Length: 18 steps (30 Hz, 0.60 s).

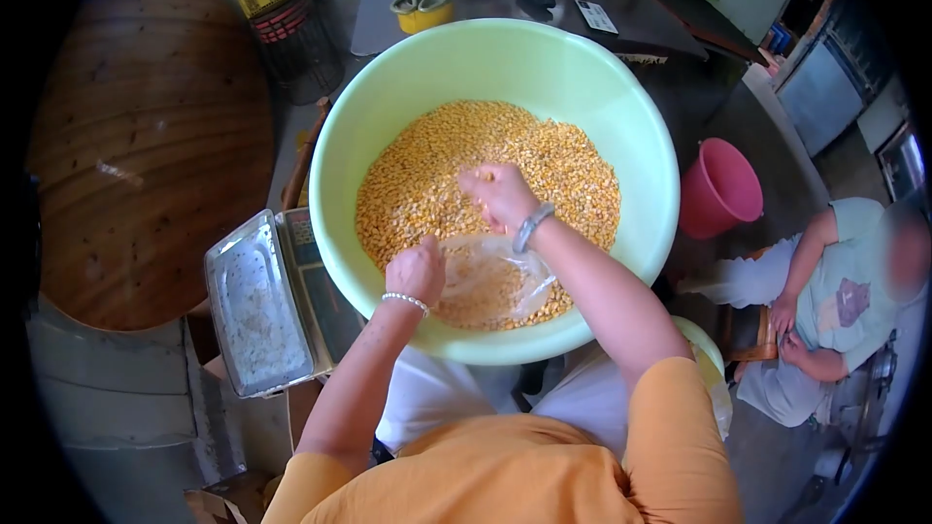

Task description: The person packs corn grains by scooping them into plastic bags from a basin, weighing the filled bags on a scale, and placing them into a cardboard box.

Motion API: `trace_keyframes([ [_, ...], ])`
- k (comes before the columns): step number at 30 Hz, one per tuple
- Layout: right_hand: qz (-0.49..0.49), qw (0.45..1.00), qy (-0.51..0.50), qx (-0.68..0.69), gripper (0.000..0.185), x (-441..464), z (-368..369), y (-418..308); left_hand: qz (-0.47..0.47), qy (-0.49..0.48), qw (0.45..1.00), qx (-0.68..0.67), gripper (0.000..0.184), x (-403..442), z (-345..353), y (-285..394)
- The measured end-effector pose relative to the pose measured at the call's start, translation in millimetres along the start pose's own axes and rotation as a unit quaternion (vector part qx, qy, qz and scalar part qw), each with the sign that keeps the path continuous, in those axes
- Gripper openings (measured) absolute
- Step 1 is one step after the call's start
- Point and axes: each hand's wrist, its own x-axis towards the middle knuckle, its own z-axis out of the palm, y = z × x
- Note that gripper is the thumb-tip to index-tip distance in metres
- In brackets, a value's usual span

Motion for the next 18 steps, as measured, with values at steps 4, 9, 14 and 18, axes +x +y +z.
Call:
trace_keyframes([
  [4,0.126,0.987,-0.096,-0.017,0.019,-36.3,17.8,36.4,-0.057,-0.002,0.998,-0.019,0.017,1.4,-2.4,0.8],
  [9,0.059,0.995,-0.04,-0.072,0.022,-2.9,29.6,97.6,-0.07,0.014,0.996,-0.05,0.019,-4.3,-10.4,3.7],
  [14,0.063,0.978,-0.094,-0.176,0.024,-14.4,21.2,66.0,-0.051,0.016,0.998,-0.039,0.017,-4.4,-6.6,-2.9],
  [18,-0.222,0.832,-0.155,-0.484,0.022,-28.0,5.3,81.8,-0.034,-0.007,0.999,0.002,0.014,-4.1,-20.9,-10.0],
])
